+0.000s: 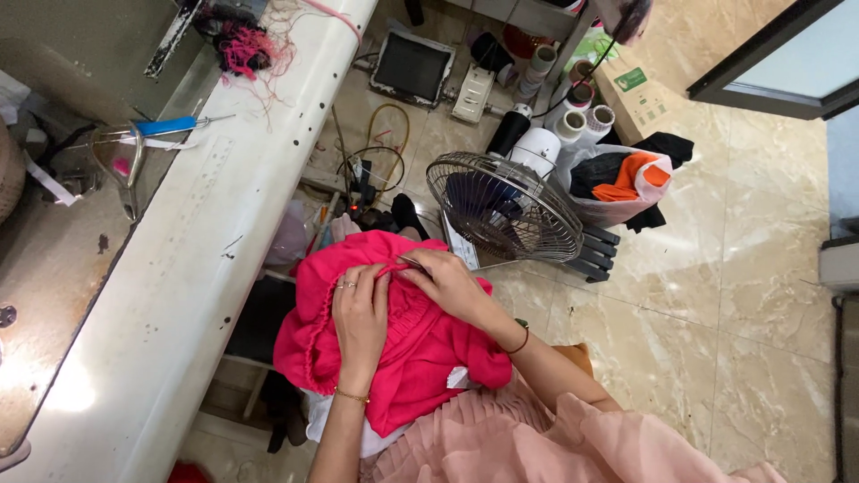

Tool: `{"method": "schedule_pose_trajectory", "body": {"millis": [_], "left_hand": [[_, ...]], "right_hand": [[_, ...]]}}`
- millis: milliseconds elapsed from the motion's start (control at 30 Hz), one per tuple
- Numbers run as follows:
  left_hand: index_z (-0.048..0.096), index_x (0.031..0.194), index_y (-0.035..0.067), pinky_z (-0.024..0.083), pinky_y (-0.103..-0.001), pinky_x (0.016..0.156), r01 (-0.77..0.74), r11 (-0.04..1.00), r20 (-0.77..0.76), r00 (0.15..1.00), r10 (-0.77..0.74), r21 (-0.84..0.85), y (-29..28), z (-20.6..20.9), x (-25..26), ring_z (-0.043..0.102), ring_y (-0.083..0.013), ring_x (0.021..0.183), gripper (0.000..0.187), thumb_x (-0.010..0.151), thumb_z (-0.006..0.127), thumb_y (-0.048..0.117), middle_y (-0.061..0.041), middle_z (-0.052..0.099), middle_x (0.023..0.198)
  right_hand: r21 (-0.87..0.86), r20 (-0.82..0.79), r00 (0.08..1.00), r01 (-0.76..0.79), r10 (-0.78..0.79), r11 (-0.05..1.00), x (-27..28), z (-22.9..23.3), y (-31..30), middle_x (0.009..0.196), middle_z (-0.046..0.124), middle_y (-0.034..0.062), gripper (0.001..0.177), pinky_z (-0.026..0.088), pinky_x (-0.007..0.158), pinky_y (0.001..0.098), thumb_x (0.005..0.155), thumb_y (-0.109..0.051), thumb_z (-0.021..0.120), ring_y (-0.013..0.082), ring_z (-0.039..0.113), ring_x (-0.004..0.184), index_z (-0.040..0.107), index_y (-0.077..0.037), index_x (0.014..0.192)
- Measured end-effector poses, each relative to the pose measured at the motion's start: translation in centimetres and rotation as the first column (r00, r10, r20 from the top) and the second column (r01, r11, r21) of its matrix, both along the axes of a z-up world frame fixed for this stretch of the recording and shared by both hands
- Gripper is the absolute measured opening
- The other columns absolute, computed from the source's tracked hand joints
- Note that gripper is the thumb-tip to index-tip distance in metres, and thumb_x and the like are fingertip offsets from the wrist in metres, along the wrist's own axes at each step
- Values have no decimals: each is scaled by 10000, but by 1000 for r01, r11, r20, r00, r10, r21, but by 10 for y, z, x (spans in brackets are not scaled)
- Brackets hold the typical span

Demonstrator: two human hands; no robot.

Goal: Trim excess threads from the elastic waistband of a pink garment using snips.

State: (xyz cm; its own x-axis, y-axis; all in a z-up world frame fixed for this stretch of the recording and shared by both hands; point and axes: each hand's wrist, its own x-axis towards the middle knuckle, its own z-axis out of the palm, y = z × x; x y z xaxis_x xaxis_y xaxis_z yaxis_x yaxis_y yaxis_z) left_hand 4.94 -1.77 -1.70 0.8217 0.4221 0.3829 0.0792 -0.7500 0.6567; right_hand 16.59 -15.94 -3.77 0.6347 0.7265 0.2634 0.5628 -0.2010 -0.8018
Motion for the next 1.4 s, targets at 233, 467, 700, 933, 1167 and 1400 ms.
{"method": "schedule_pose_trajectory", "body": {"millis": [233,467,700,933,1167,1400], "left_hand": [[666,1039,-10,477,-462,874,7,997,-27,1000,-9,-71,3,-4,1,615,-378,987,146,980,633,119,-174,645,1027],[649,933,-14,464,-478,831,17,1000,-53,998,-18,-15,3,-7,-4,596,-384,930,159,976,633,139,-174,633,986],[667,957,6,478,-455,868,7,1000,-31,1000,-7,-11,2,-7,-5,613,-354,953,141,949,662,147,-150,647,993],[675,983,16,473,-452,875,29,1000,-56,998,-29,-5,1,-3,-5,617,-354,978,188,900,704,182,-144,650,996],[676,987,13,474,-451,892,30,1000,-71,997,-30,-10,2,-1,-5,618,-350,968,168,916,683,166,-141,656,1006],[649,903,11,469,-445,858,25,998,-116,993,-31,-55,7,-10,-7,620,-346,947,174,930,690,178,-146,648,952]], "right_hand": [[-37,-34,999,3,-4,999,1,-6,-1,1076,715,205,338,556,790,425,936,-161,696,378,699,922,648,-7,1233],[-96,-88,994,-76,68,992,4,-19,1,1006,724,190,280,543,772,424,942,-184,694,377,696,914,651,-14,1160],[-79,-131,988,-95,85,992,7,-14,0,982,715,186,269,535,756,422,939,-186,688,373,693,886,651,-13,1142],[-78,-119,990,-83,73,994,11,-22,-2,955,702,192,274,532,738,422,935,-200,704,365,686,856,661,-9,1128],[-66,-125,989,-81,73,994,14,-20,-3,959,714,184,284,539,742,418,934,-205,700,357,695,865,665,-12,1139],[-81,-155,988,-5,-8,997,18,-28,-1,949,721,187,274,548,750,407,959,-222,701,356,711,870,650,9,1098]]}}
